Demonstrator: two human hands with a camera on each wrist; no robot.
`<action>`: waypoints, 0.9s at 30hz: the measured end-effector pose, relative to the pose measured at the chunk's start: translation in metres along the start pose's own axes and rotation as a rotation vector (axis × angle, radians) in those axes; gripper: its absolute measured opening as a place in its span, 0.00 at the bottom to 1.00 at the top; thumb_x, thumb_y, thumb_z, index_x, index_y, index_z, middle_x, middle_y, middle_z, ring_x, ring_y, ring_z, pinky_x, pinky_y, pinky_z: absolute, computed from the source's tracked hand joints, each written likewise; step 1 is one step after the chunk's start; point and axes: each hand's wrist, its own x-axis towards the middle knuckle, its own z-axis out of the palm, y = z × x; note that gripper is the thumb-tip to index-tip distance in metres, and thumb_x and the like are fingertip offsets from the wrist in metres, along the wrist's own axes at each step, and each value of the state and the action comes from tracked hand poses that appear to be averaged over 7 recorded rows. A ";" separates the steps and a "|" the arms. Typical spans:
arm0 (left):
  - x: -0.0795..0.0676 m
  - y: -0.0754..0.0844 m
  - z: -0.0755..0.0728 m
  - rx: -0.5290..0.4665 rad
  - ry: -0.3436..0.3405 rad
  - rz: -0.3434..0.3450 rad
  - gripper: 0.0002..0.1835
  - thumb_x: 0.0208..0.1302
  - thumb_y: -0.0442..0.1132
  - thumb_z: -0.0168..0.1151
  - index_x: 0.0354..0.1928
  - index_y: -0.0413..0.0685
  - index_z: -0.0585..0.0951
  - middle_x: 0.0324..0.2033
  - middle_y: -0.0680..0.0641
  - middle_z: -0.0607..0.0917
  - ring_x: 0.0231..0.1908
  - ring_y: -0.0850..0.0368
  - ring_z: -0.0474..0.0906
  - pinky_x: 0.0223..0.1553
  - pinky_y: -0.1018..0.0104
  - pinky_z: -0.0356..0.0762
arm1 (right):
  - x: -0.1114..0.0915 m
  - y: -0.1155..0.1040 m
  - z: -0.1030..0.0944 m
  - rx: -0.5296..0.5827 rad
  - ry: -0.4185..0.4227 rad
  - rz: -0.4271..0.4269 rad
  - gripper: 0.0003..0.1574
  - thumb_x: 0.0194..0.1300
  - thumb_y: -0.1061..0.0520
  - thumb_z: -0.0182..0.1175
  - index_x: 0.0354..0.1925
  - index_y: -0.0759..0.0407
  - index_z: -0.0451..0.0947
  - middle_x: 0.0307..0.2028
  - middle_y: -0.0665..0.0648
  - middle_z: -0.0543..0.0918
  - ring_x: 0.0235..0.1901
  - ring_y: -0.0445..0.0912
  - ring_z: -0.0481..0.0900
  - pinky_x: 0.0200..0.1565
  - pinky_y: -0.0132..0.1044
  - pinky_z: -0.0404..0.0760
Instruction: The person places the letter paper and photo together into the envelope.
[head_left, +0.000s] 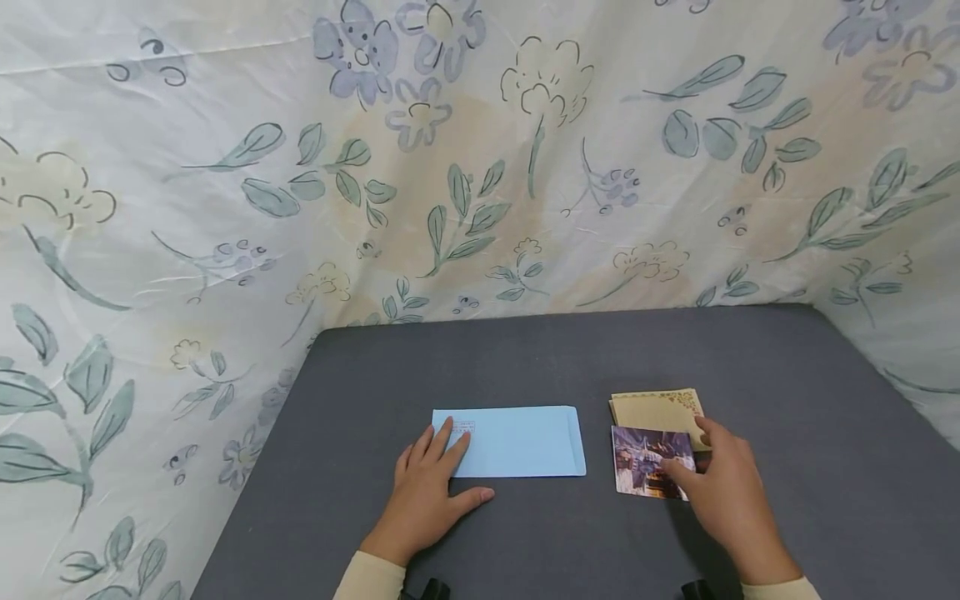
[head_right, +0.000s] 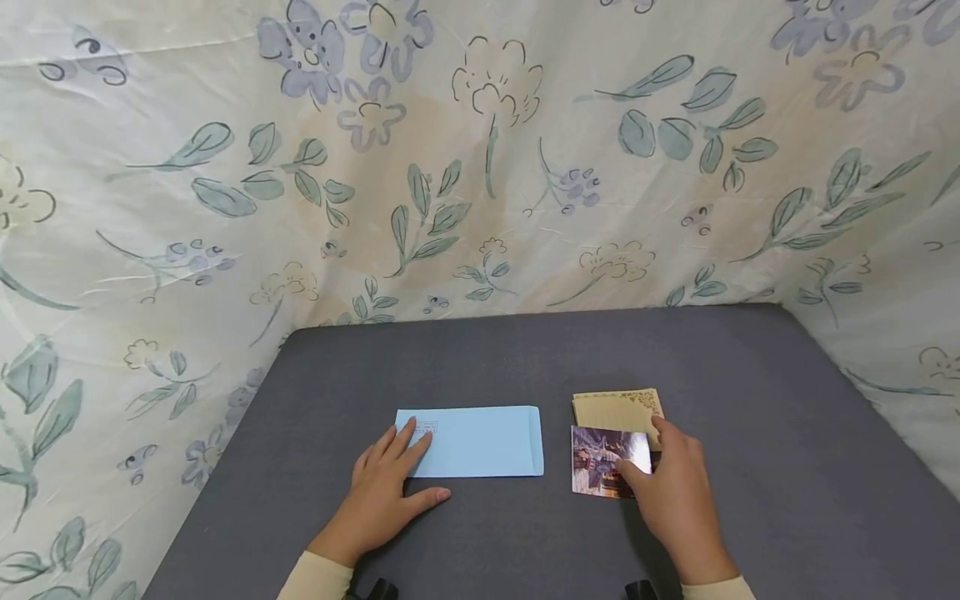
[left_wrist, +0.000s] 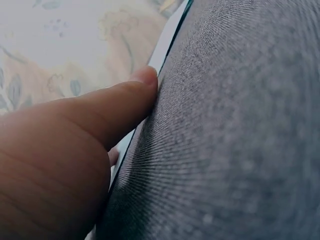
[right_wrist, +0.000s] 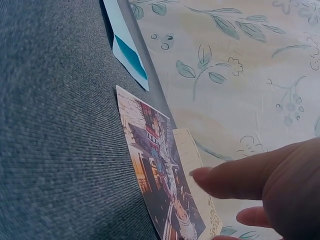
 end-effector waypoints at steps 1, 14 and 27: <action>-0.001 0.000 -0.001 0.001 -0.003 -0.001 0.50 0.67 0.72 0.70 0.82 0.53 0.72 0.85 0.44 0.58 0.83 0.35 0.47 0.74 0.24 0.45 | 0.000 0.000 0.000 -0.002 -0.003 0.009 0.56 0.70 0.58 0.75 0.79 0.80 0.55 0.63 0.84 0.68 0.51 0.71 0.83 0.43 0.62 0.84; -0.004 0.001 0.000 0.038 0.039 0.061 0.42 0.68 0.66 0.73 0.76 0.49 0.80 0.81 0.41 0.66 0.81 0.36 0.56 0.73 0.26 0.52 | 0.000 0.005 0.005 -0.016 -0.001 0.053 0.53 0.66 0.65 0.75 0.78 0.78 0.58 0.55 0.79 0.77 0.45 0.66 0.83 0.44 0.64 0.80; -0.004 -0.005 0.007 -0.010 -0.005 0.052 0.49 0.68 0.71 0.70 0.83 0.52 0.71 0.85 0.46 0.59 0.83 0.37 0.49 0.74 0.25 0.46 | -0.005 0.010 0.005 0.035 0.013 -0.021 0.45 0.70 0.66 0.71 0.76 0.75 0.61 0.44 0.64 0.84 0.44 0.62 0.85 0.45 0.60 0.78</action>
